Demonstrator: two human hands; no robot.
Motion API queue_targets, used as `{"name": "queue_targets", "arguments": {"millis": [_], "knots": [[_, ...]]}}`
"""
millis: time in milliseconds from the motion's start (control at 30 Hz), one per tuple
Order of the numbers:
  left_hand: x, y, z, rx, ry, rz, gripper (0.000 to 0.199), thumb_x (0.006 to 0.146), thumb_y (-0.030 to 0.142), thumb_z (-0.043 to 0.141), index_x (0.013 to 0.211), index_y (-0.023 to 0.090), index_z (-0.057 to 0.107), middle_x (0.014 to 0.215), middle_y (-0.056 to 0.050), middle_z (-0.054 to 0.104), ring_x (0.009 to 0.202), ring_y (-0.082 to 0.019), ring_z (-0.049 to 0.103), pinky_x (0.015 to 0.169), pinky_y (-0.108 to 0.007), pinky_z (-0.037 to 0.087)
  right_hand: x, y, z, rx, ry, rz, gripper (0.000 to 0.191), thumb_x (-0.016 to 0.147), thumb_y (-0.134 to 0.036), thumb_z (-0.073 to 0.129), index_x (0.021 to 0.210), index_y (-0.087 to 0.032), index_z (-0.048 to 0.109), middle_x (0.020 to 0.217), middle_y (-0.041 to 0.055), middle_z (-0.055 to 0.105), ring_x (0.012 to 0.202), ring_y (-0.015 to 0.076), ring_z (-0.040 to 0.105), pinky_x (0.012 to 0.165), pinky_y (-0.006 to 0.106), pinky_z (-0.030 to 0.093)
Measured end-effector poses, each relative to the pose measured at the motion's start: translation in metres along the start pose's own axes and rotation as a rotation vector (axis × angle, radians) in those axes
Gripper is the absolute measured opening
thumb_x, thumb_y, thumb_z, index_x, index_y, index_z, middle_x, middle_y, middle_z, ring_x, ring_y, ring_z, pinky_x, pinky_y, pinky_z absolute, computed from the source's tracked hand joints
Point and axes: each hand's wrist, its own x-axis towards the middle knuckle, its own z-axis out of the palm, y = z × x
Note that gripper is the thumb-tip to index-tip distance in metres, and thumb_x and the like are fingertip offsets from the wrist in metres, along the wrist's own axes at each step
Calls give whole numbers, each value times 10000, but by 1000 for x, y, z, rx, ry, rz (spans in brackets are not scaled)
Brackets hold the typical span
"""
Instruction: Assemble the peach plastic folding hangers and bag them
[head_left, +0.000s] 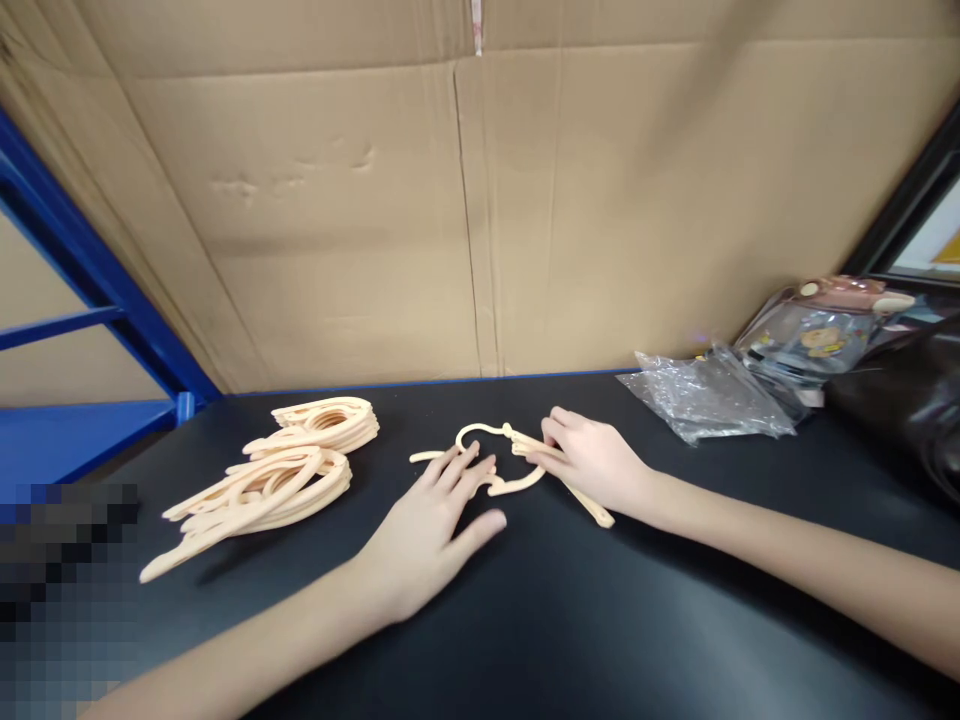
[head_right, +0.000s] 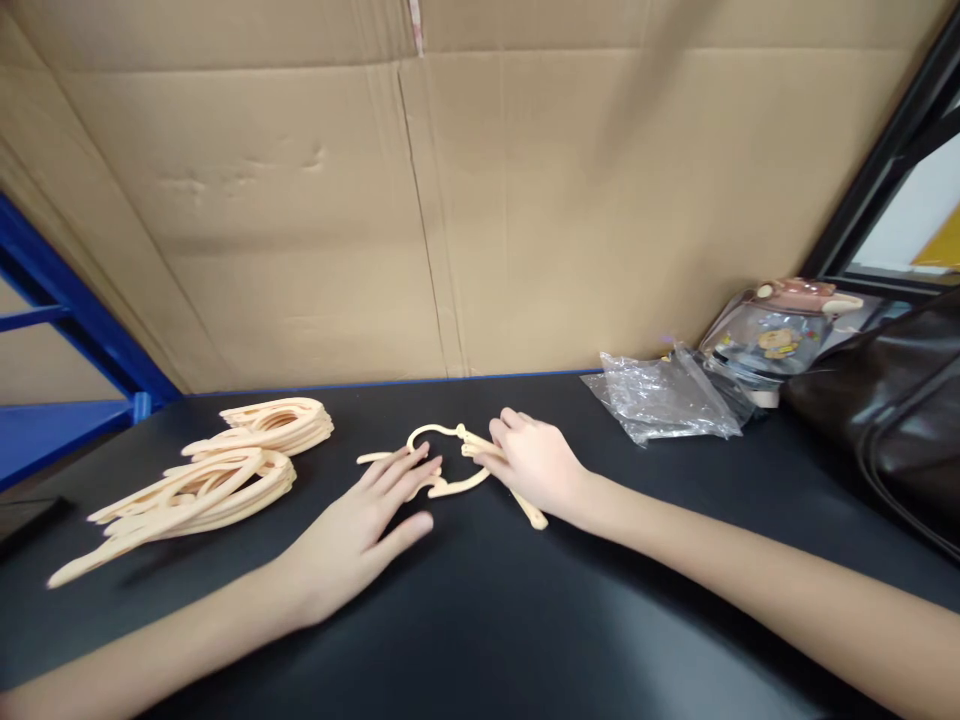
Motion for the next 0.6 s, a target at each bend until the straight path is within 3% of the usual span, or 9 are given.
{"name": "queue_targets", "arguments": {"millis": [133, 267, 367, 467, 600], "knots": [[-16, 9, -2, 137, 79, 75, 433, 970, 392, 355, 1340, 206, 482, 1407, -84, 466, 1277, -280, 431, 1010, -463, 438, -19, -9, -5, 216, 32, 20, 312, 946, -468, 415, 834, -200, 528, 845, 14, 577, 710, 145, 596, 625, 262, 449], [-9, 8, -6, 183, 120, 130, 367, 977, 300, 344, 1269, 202, 545, 1288, -65, 576, 1136, -252, 530, 944, -424, 483, -22, -9, -7, 340, 53, 21, 281, 965, -455, 368, 1008, -228, 528, 960, 14, 601, 799, 145, 614, 677, 273, 472], [-6, 5, -9, 199, 92, 146, 355, 976, 283, 354, 1267, 194, 537, 1294, -59, 569, 1129, -244, 531, 936, -415, 483, -22, -8, -9, 389, 81, -14, 268, 980, -412, 348, 1000, -222, 537, 968, 18, 602, 844, 145, 597, 720, 277, 470], [-7, 3, -10, 219, 88, 148, 377, 974, 304, 360, 1306, 181, 491, 1341, -72, 526, 1151, -246, 522, 944, -416, 478, -24, -7, -11, 455, 191, -116, 271, 990, -347, 339, 922, -201, 557, 907, 32, 600, 849, 152, 568, 760, 289, 449], [-9, 4, -11, 207, 141, 172, 431, 970, 369, 378, 1361, 194, 422, 1412, -87, 448, 1275, -257, 428, 1009, -427, 432, -27, -7, -14, 469, 246, -402, 291, 975, -282, 375, 796, -176, 579, 817, 46, 610, 741, 151, 532, 709, 297, 424]]}}
